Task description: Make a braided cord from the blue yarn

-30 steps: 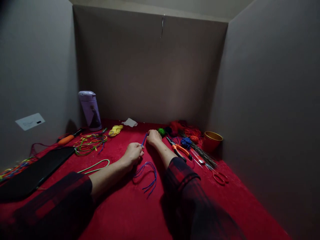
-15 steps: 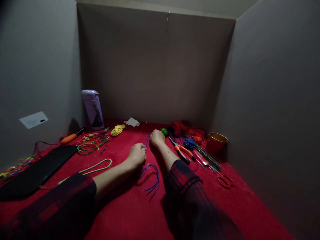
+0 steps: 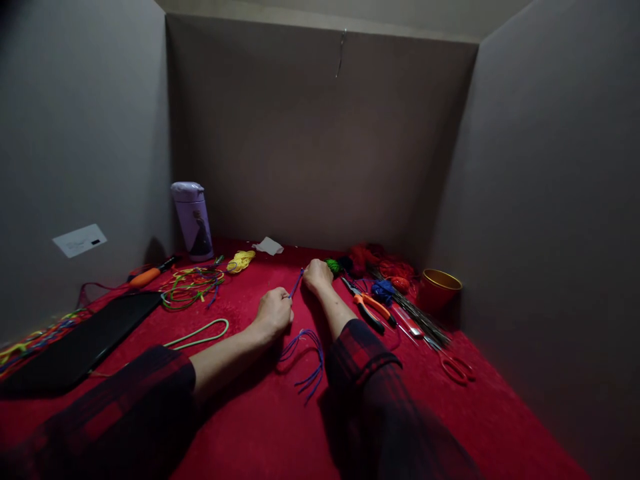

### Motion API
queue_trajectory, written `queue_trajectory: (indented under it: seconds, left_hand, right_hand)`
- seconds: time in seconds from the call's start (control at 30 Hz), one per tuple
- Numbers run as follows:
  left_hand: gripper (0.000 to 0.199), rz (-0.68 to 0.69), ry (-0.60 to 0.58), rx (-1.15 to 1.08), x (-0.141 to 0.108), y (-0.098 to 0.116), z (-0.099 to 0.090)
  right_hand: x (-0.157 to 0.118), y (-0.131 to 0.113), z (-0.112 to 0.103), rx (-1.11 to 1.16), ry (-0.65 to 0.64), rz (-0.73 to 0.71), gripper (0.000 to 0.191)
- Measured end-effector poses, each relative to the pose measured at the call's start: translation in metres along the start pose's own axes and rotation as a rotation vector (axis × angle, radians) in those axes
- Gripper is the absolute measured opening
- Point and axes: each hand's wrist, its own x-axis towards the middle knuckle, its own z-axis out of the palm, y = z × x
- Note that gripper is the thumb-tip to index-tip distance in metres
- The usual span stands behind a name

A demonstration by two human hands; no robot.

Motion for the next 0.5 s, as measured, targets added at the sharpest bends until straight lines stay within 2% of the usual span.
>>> queue_trajectory:
  seconds: [0.17, 0.27, 0.4, 0.5]
  left_hand:
    - [0.020, 0.005, 0.034, -0.037, -0.001, -0.002, 0.001]
    - [0.020, -0.022, -0.013, -0.164, -0.003, -0.003, 0.002]
    - [0.022, -0.072, -0.112, -0.308, -0.006, 0.000, 0.001]
    - [0.020, -0.131, -0.202, -0.427, -0.021, 0.010, -0.002]
  right_hand:
    - [-0.001, -0.004, -0.002, 0.061, -0.011, 0.029, 0.023]
    - [-0.001, -0.005, -0.009, 0.136, -0.043, 0.021, 0.017]
    - [-0.009, -0.003, -0.033, 0.307, -0.074, 0.001, 0.012]
    - [-0.029, 0.002, -0.056, 0.491, -0.126, 0.014, 0.018]
